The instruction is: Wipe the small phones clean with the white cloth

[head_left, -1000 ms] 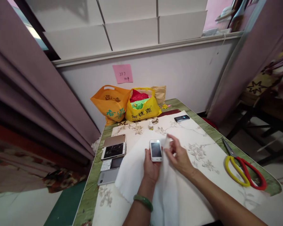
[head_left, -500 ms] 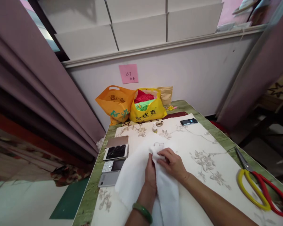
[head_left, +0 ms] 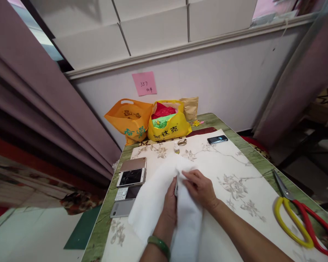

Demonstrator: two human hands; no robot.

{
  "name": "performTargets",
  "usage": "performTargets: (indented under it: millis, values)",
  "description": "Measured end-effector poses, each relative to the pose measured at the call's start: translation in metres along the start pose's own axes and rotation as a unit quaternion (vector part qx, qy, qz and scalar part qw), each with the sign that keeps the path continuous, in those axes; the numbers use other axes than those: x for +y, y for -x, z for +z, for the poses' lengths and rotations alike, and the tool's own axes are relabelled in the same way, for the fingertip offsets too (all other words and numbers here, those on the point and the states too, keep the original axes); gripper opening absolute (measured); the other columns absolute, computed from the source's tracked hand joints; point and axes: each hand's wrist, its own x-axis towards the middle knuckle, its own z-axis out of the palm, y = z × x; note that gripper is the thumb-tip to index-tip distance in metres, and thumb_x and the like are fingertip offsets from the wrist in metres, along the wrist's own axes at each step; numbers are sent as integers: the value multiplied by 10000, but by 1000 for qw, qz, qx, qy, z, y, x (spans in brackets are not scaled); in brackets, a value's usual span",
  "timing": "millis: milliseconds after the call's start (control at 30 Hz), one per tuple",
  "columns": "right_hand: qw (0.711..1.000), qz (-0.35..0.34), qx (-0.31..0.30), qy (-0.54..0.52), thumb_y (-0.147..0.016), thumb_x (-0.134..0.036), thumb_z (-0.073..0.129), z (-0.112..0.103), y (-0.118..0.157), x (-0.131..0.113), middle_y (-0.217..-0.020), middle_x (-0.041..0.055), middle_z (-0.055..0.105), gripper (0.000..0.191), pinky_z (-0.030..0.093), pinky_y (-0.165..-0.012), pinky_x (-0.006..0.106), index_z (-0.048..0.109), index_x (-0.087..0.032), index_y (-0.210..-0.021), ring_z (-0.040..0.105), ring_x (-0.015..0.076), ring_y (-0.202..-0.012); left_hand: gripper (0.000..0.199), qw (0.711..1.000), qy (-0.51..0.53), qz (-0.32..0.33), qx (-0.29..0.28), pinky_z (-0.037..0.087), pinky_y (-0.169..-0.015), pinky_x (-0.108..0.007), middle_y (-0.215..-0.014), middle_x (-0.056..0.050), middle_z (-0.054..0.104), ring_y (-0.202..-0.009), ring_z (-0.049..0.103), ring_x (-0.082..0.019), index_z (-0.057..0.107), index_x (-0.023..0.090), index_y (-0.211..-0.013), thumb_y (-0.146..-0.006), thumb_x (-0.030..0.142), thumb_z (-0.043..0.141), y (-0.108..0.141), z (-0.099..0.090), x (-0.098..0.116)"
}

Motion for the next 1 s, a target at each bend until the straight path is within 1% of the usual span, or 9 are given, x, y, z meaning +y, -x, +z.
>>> performTargets:
  millis: [100, 167, 233, 433, 567, 633, 767, 833, 1000]
  values:
    - [986, -98, -129, -43, -897, -343, 578, -3, 5, -7, -928, 42, 671, 244, 514, -720, 250, 687, -277, -1106, 644, 147, -797, 343, 998, 59, -29, -3, 507, -908, -413, -942, -123, 722, -980, 662, -281, 681, 107, -942, -798, 414, 632, -4, -1, -2]
    - [981, -114, -152, -49, -906, -358, 564, -3, 7, -8, -896, 35, 679, 215, 512, -712, 244, 711, -282, -1043, 647, 141, -779, 335, 997, 75, -34, -12, 515, -897, -411, -942, -124, 722, -971, 665, -279, 675, 104, -928, -803, 411, 625, -5, -2, -2]
    - [989, -78, -123, -29, -914, -363, 550, -2, 6, -6, -874, 33, 676, 215, 506, -687, 231, 719, -276, -1014, 643, 130, -742, 355, 996, 70, -39, -26, 514, -900, -405, -960, -129, 720, -978, 663, -275, 672, 99, -973, -814, 410, 610, -4, -1, -2]
    - [993, 68, 70, 61, -922, -347, 538, -1, 4, 1, -894, 42, 649, 262, 484, -628, 229, 667, -242, -1124, 602, 124, -666, 311, 1000, 28, -3, -13, 510, -897, -380, -956, -101, 725, -983, 661, -258, 670, 130, -1041, -797, 322, 645, 2, 4, -3]
    - [993, -91, -66, 23, -927, -325, 537, 2, 8, -6, -894, 34, 670, 224, 491, -704, 241, 699, -282, -1076, 624, 138, -779, 254, 999, 50, 6, -12, 516, -884, -359, -891, -106, 722, -906, 675, -232, 687, 107, -928, -790, 315, 642, 1, 4, -4]
    - [987, -122, -107, 6, -925, -340, 542, 2, 8, -6, -855, 24, 675, 209, 492, -704, 248, 716, -301, -1034, 622, 139, -765, 262, 998, 54, -1, -11, 521, -880, -358, -860, -104, 720, -883, 677, -228, 689, 103, -909, -786, 330, 642, 0, 4, -3]
    - [996, 38, 55, 61, -934, -344, 522, -3, 2, 3, -825, 33, 667, 236, 482, -644, 246, 705, -260, -1055, 609, 135, -687, 301, 1000, 21, -15, -17, 525, -877, -364, -927, -94, 729, -960, 665, -256, 686, 118, -996, -782, 327, 646, 3, 7, -1]
    - [989, 63, 94, 96, -935, -349, 519, -5, 2, 4, -836, 44, 673, 256, 479, -659, 255, 694, -244, -1090, 611, 142, -693, 276, 1000, 13, -4, -12, 523, -882, -361, -947, -86, 730, -990, 658, -259, 687, 131, -997, -788, 305, 642, 4, 7, -1]
    - [989, -125, -58, 59, -934, -306, 524, -1, 10, -4, -908, 38, 705, 243, 489, -761, 303, 695, -317, -1106, 629, 168, -818, 219, 999, 44, -13, -13, 515, -905, -360, -944, -113, 724, -1017, 648, -255, 694, 116, -872, -798, 308, 618, 2, 4, -6]
